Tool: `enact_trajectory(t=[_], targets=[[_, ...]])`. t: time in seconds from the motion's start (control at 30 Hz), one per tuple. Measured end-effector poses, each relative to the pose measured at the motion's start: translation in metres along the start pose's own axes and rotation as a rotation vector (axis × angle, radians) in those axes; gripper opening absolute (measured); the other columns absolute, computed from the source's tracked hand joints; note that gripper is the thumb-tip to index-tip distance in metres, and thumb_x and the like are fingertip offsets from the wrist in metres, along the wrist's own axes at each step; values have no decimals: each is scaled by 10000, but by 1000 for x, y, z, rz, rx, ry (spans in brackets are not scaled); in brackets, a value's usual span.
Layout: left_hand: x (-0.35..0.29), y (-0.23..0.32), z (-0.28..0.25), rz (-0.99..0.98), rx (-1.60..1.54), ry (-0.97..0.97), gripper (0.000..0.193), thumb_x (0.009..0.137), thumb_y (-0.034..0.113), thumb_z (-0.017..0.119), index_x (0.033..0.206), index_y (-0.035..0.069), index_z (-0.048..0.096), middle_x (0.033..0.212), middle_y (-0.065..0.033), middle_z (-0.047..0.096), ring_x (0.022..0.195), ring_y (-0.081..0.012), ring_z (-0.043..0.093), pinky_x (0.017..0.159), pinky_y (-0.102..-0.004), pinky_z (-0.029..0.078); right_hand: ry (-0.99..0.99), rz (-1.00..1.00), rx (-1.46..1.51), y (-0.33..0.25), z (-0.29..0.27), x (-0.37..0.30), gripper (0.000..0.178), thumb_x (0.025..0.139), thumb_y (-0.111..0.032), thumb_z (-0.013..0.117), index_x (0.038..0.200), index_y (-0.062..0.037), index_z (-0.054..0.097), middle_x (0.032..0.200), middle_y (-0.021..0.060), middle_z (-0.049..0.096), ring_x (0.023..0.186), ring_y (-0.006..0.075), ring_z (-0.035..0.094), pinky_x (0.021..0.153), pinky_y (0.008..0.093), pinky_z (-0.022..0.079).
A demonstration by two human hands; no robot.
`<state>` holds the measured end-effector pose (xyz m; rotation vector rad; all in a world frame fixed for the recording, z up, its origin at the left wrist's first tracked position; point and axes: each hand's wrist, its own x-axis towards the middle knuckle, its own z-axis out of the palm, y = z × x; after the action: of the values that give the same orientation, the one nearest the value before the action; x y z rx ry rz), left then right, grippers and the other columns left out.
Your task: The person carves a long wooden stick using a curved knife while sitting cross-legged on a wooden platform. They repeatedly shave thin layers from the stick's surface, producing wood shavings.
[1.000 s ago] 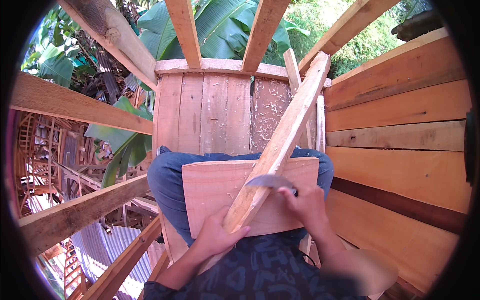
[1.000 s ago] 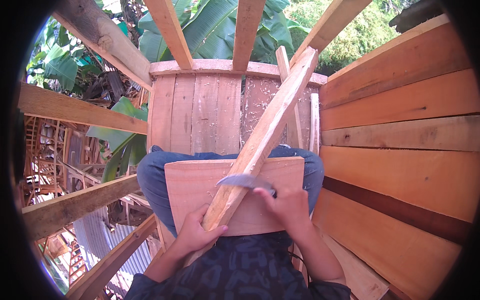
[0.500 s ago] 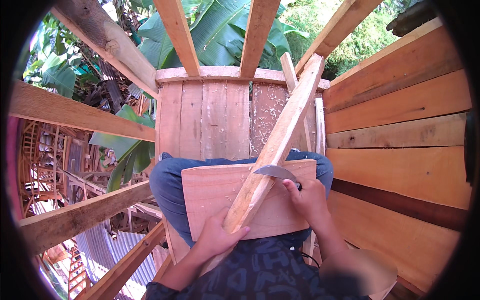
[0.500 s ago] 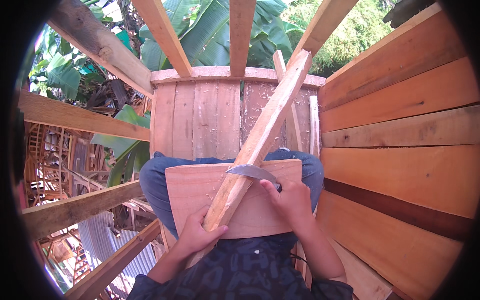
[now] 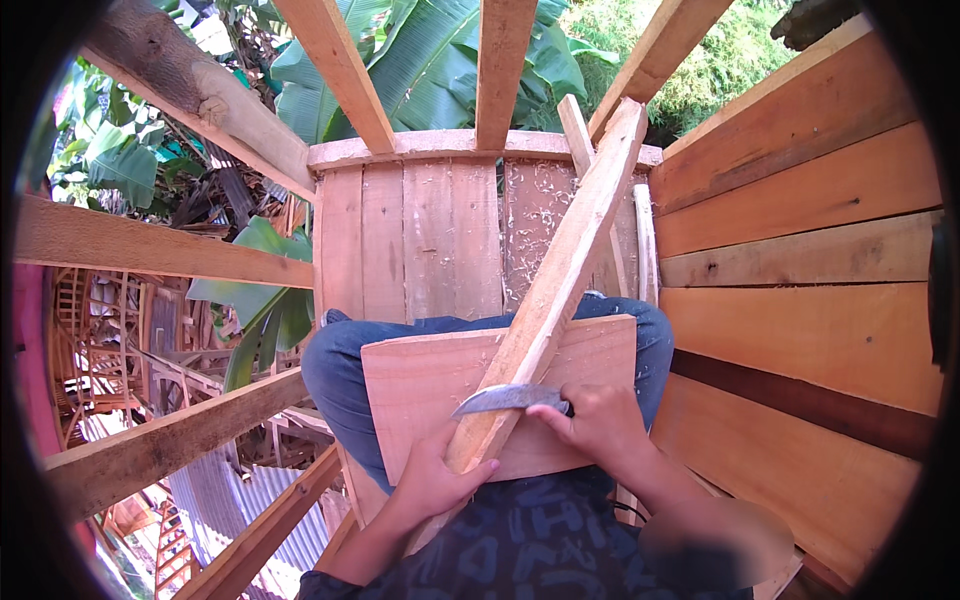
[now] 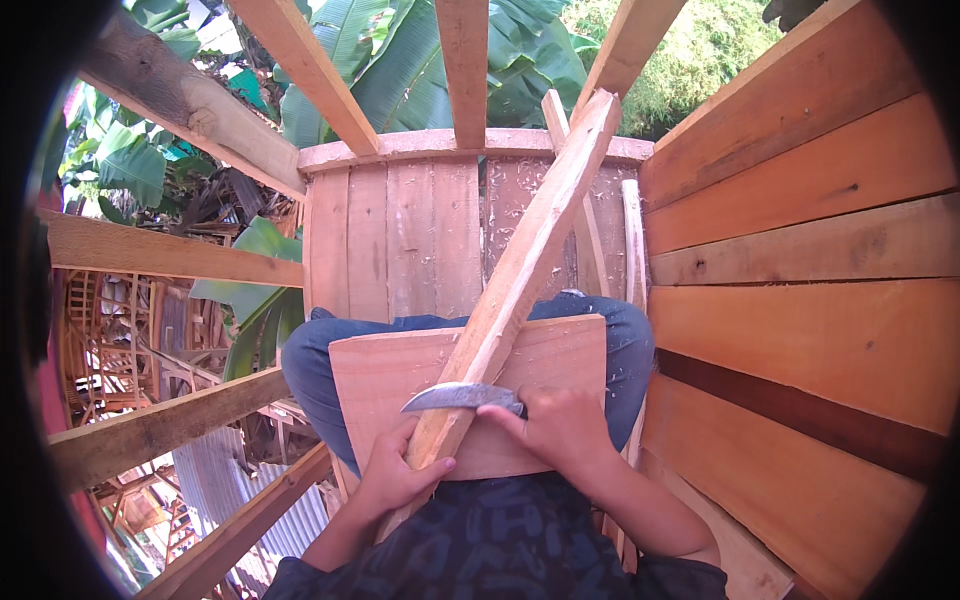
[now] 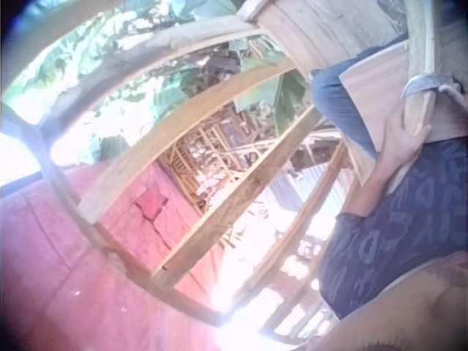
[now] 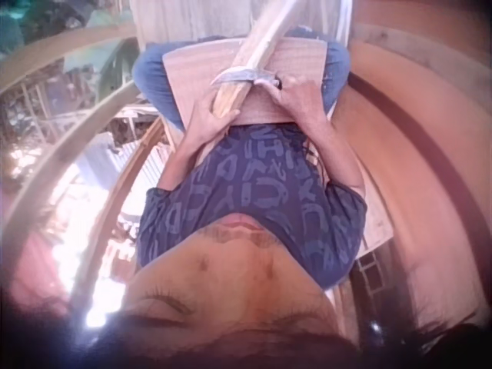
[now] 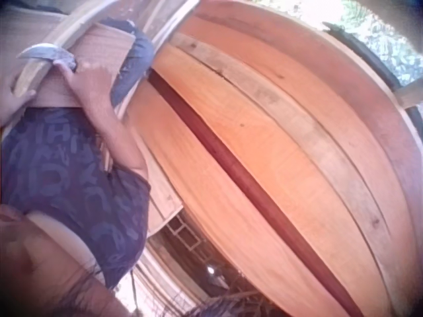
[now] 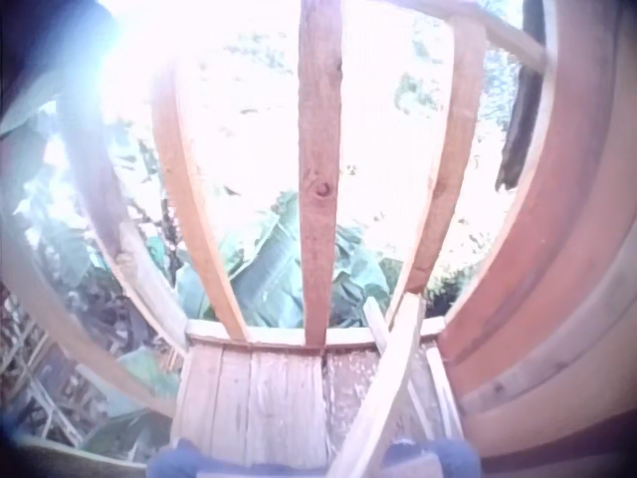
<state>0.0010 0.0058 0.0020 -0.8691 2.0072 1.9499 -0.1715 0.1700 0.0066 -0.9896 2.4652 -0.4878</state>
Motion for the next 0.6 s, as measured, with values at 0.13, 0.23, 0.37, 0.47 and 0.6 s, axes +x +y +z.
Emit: enact_trajectory(t=[0.13,0.23,0.37,0.47,0.6], targets=[[-1,-8,0,10,-16,20,443,778,217,773,1085,-50,598,687,-79,639,527,-112,598,527,-284,495,89,19,-94,29,-12,20,581,828,-578,632,651,-24,635,611,191,606,605,364,640,556,432,499],[3,8,1,-116,-37,0,481,749,221,784,1104,-49,604,861,-86,646,760,-131,596,697,-289,484,186,125,-75,34,-11,25,582,830,-577,630,647,-24,632,610,187,606,604,361,642,549,429,497],[8,-21,3,291,92,64,444,772,220,778,1075,-50,598,700,-92,644,525,-124,601,515,-279,487,89,47,-66,7,-8,4,583,832,-581,624,657,-25,638,600,182,601,602,357,641,537,423,493],[5,-21,4,228,48,79,425,782,211,772,1070,-50,598,712,-90,644,535,-110,603,511,-273,485,44,-83,-65,3,0,-4,607,839,-612,592,668,-33,658,573,169,604,588,348,648,518,423,496],[1,5,-1,-41,-39,-3,447,784,208,772,1103,-54,599,718,-78,643,535,-106,605,521,-268,491,182,83,-127,42,-13,18,620,838,-628,583,662,-38,661,564,169,604,584,351,648,519,425,496]])
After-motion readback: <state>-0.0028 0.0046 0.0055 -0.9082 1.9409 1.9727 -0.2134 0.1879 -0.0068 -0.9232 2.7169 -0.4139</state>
